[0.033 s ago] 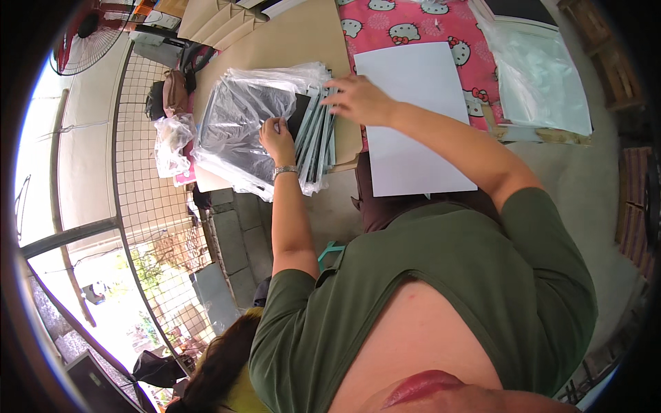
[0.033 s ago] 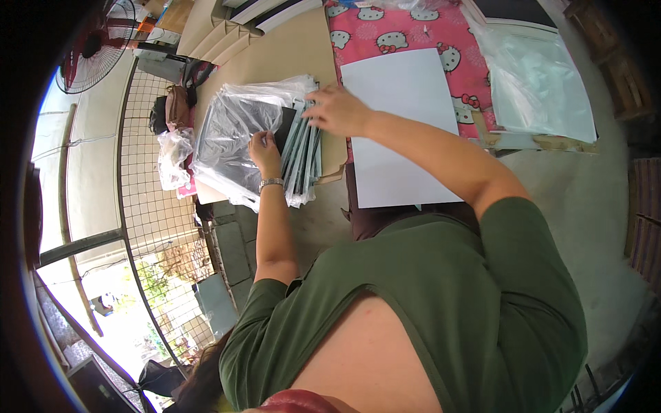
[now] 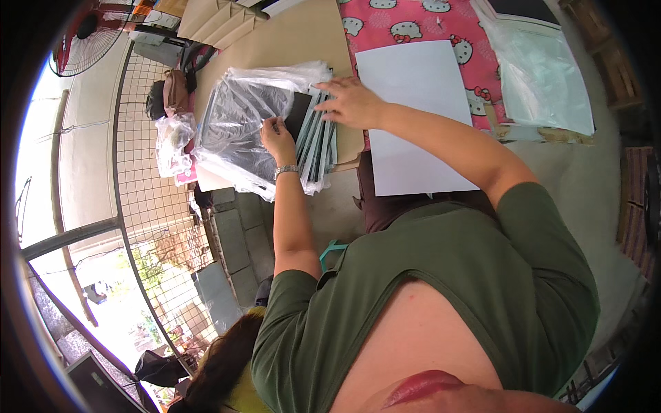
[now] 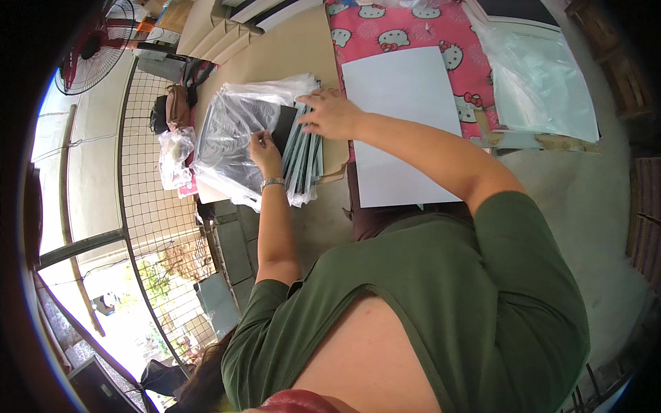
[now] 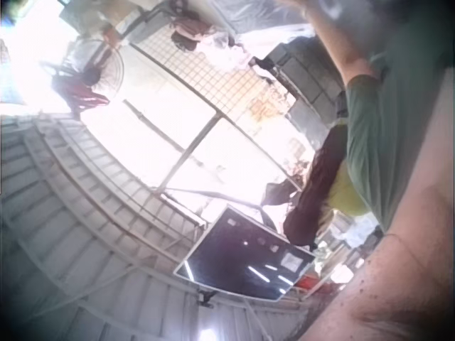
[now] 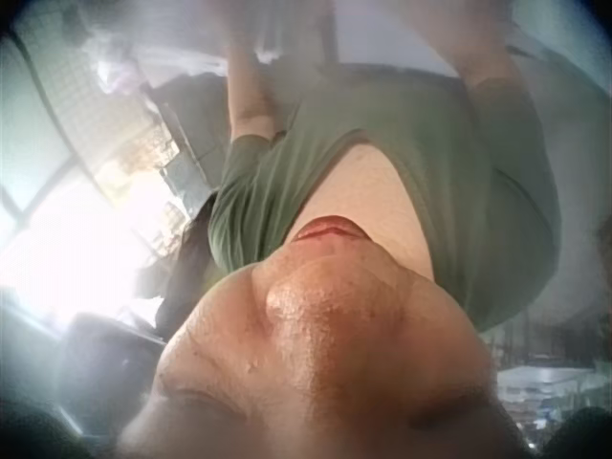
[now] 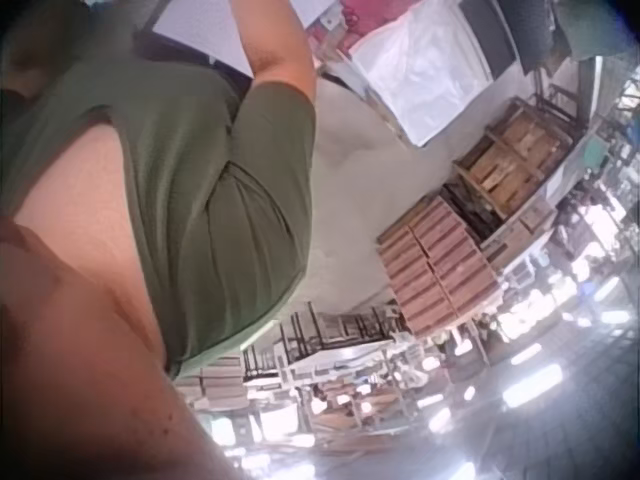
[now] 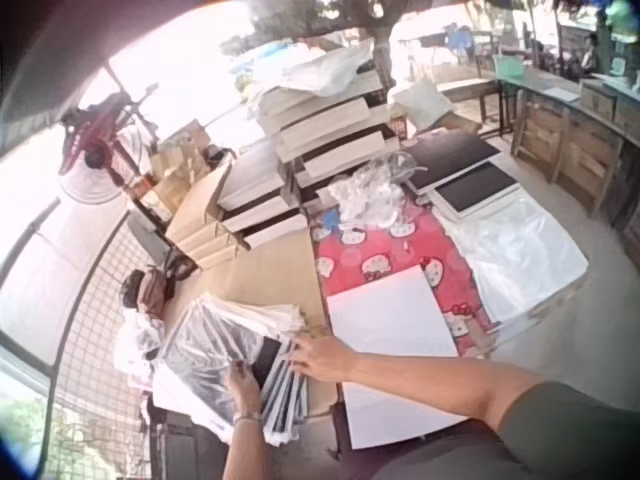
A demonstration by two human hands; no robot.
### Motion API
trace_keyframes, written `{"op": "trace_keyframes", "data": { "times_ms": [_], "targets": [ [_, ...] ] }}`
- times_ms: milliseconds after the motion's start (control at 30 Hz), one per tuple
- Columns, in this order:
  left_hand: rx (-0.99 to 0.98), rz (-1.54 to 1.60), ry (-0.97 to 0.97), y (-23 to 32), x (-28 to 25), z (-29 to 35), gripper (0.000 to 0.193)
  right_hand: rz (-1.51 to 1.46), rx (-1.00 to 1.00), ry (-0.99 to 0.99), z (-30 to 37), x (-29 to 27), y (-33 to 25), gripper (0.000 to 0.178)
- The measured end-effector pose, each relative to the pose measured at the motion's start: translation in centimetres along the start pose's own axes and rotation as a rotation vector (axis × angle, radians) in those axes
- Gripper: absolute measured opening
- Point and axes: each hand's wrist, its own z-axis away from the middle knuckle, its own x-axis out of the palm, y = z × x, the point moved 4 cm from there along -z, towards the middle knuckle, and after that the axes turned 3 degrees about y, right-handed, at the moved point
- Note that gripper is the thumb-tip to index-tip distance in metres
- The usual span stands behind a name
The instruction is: The person packages items by placing them into plastic bags, wrapping the bags around the items, and then wrapping the bagged items in brown paper, securing the paper with tape from a dispenser.
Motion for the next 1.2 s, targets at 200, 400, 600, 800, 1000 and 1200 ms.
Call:
{"op": "trace_keyframes", "data": {
  "times_ms": [200, 400, 600, 800, 1000, 1200],
  "targets": [
    [-0.158, 0.389, 0.098, -0.5, 0.6, 0.7, 0.017, 0.203, 0.195, -0.156, -5.0, 7.0, -1.9, 0.062],
    [0.15, -0.182, 0.005, 2.3, 0.8, 1.3, 0.059, 0.32, 0.303, -0.206, -5.5, 6.1, 0.6, 0.065],
    [0.187, -0.274, -0.106, 4.1, 1.1, 1.5, 0.052, 0.392, 0.334, -0.117, 7.3, -1.9, 5.0, 0.065],
    [0.453, -0.119, -0.202, 3.5, 2.5, 1.5, 0.017, 0.923, 0.913, 0.551, 23.2, -21.1, 22.7, 0.061],
    [0.647, 0.028, -0.157, 13.9, 2.5, 1.0, 0.023, 0.621, 1.138, 0.185, 34.5, -23.0, 25.8, 0.063],
    [0.71, 0.234, -0.202, 19.6, -0.3, 4.9, 0.02, -0.504, 1.011, -0.495, 25.1, -22.3, 12.4, 0.037]
  ]
}}
